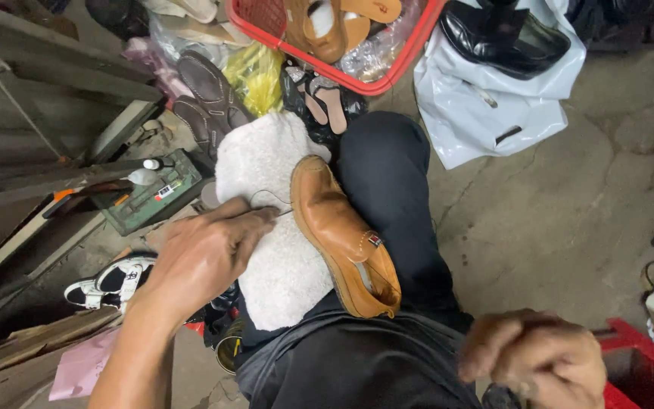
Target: The person sits on the floor and sews a brown leather shoe using a needle and thread. They repeatedly push the needle through the shoe's sole and pull the thread to secure the stitching. The shoe rests on a white cloth on their lap during the process.
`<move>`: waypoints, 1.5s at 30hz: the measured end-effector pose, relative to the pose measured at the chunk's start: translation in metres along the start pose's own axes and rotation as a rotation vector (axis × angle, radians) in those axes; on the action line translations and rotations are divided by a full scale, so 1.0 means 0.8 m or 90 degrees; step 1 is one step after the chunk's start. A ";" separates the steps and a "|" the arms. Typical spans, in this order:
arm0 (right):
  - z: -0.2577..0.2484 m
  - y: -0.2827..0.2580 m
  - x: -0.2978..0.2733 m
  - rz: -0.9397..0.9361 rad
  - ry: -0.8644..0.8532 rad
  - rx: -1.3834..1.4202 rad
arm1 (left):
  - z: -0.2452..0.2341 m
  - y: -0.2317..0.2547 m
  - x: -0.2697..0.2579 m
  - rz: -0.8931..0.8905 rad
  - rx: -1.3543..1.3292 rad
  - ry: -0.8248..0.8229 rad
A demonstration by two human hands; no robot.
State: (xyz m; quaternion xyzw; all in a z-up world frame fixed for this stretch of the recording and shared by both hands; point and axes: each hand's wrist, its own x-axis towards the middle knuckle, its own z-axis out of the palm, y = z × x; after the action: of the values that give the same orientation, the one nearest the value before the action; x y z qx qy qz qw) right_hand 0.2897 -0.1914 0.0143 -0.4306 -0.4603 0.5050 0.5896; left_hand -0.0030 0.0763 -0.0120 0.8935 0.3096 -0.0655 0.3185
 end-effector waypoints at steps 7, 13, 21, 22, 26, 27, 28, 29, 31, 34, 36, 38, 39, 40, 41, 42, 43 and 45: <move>0.042 0.100 0.034 0.415 0.138 -0.160 | 0.010 -0.008 0.006 0.034 0.019 0.027; 0.061 0.173 0.064 0.642 0.183 -0.011 | 0.004 -0.010 0.023 0.024 -0.090 -0.030; 0.070 0.181 0.063 0.672 0.255 0.087 | -0.020 -0.011 0.057 -0.105 -0.198 -0.237; 0.074 0.163 0.074 0.674 0.244 0.040 | -0.020 -0.013 0.062 -0.115 -0.192 -0.237; 0.068 0.170 0.058 0.659 0.270 0.085 | -0.027 0.000 0.064 -0.138 -0.172 -0.265; 0.066 0.180 0.054 0.658 0.288 0.116 | -0.029 0.003 0.065 -0.165 -0.172 -0.283; 0.064 0.190 0.049 0.654 0.309 0.146 | -0.032 0.007 0.067 -0.188 -0.171 -0.302; 0.065 0.190 0.049 0.655 0.314 0.146 | -0.032 0.006 0.068 -0.185 -0.171 -0.306; 0.065 0.191 0.051 0.645 0.319 0.159 | -0.036 0.005 0.073 -0.223 -0.249 -0.288; 0.076 0.197 0.064 0.630 0.311 0.175 | -0.039 -0.005 0.079 -0.253 -0.300 -0.316; 0.078 0.202 0.070 0.629 0.306 0.187 | -0.033 -0.015 0.081 -0.248 -0.314 -0.325; 0.079 0.207 0.073 0.633 0.299 0.201 | -0.031 -0.019 0.084 -0.247 -0.328 -0.338; 0.079 0.208 0.074 0.635 0.295 0.215 | -0.031 -0.018 0.088 -0.232 -0.310 -0.358; 0.077 0.210 0.077 0.634 0.288 0.227 | -0.033 -0.017 0.092 -0.217 -0.292 -0.375; 0.076 0.211 0.077 0.637 0.285 0.227 | -0.034 -0.017 0.094 -0.220 -0.294 -0.374; 0.074 0.213 0.078 0.636 0.278 0.239 | -0.035 -0.017 0.096 -0.208 -0.287 -0.380; 0.073 0.214 0.079 0.634 0.271 0.251 | -0.036 -0.016 0.098 -0.196 -0.279 -0.386; 0.069 0.217 0.079 0.634 0.260 0.265 | -0.042 -0.013 0.102 -0.149 -0.214 -0.393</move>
State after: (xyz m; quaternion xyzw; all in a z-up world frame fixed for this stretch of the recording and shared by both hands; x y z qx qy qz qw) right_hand 0.2053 -0.1056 -0.1363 -0.5592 0.0304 0.7083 0.4298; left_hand 0.0532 0.1452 -0.0166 0.7252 0.3055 -0.3164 0.5298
